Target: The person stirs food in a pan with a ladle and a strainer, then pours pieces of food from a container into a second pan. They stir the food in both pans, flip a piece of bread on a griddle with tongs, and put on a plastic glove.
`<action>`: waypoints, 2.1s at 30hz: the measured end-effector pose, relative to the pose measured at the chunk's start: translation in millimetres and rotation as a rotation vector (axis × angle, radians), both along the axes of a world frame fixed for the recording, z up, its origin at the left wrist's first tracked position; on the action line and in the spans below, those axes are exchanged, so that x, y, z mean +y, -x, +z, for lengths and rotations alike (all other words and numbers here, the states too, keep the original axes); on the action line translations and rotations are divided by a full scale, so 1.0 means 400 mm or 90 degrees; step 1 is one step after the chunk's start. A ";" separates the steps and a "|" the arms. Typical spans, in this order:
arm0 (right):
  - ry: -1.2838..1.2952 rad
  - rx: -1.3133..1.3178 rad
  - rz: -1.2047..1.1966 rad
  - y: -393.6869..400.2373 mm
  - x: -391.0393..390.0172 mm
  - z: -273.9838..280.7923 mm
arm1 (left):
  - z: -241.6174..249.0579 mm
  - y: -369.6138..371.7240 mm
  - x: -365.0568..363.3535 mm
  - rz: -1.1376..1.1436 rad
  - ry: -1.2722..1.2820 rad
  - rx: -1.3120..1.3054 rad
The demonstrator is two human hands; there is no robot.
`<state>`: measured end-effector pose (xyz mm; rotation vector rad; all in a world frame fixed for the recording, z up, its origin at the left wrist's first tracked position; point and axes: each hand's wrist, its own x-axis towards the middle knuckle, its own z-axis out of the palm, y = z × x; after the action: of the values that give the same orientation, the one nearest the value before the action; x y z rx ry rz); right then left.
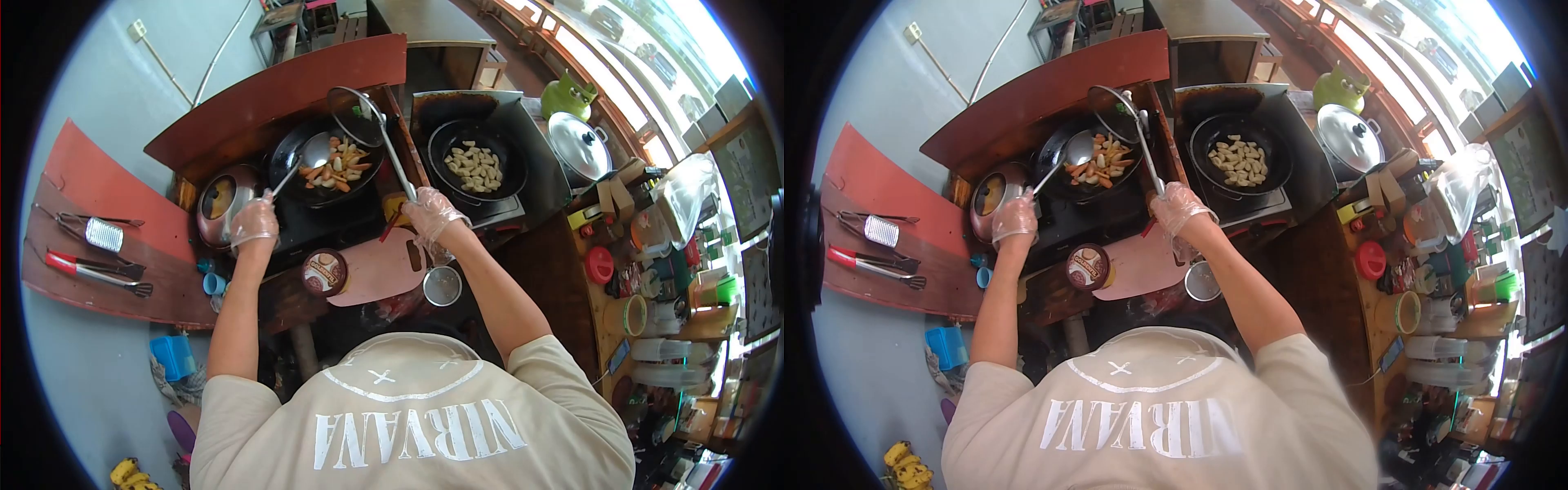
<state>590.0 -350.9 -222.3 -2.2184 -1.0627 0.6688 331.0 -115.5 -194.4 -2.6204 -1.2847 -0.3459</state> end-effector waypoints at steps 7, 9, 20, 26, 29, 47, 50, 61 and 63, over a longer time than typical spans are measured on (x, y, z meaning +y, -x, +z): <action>-0.171 0.165 0.039 -0.011 -0.115 0.053 | -0.014 0.082 0.074 0.051 0.392 -0.314; -0.167 0.470 -0.157 -0.004 -0.169 0.155 | -0.012 0.048 0.064 0.037 0.470 -0.351; -0.208 0.381 -0.364 -0.210 -0.442 0.108 | 0.051 -0.494 -0.319 -0.288 0.249 -0.079; -0.149 0.388 -0.431 -0.295 -0.535 0.050 | -0.085 -0.702 -0.392 -0.302 0.160 0.076; -0.138 0.175 -0.270 -0.450 -0.591 -0.193 | -0.090 -0.741 -0.387 -0.268 0.123 0.010; 0.270 0.010 -0.033 -0.518 -0.596 -0.007 | -0.225 -0.810 -0.471 -0.141 0.380 0.051; 0.306 -0.192 0.200 -0.587 -0.604 -0.064 | -0.187 -0.779 -0.525 -0.149 0.333 -0.106; 0.225 -0.066 0.069 -0.711 -0.608 -0.175 | -0.078 -0.738 -0.631 -0.189 0.143 -0.020; 0.231 -0.324 0.265 -0.700 -0.625 -0.133 | -0.089 -0.738 -0.615 -0.173 0.092 -0.023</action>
<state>869.9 -600.9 -275.7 -2.5801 -1.8146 0.5002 626.1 -361.6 -229.9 -2.9319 -0.9977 -0.3547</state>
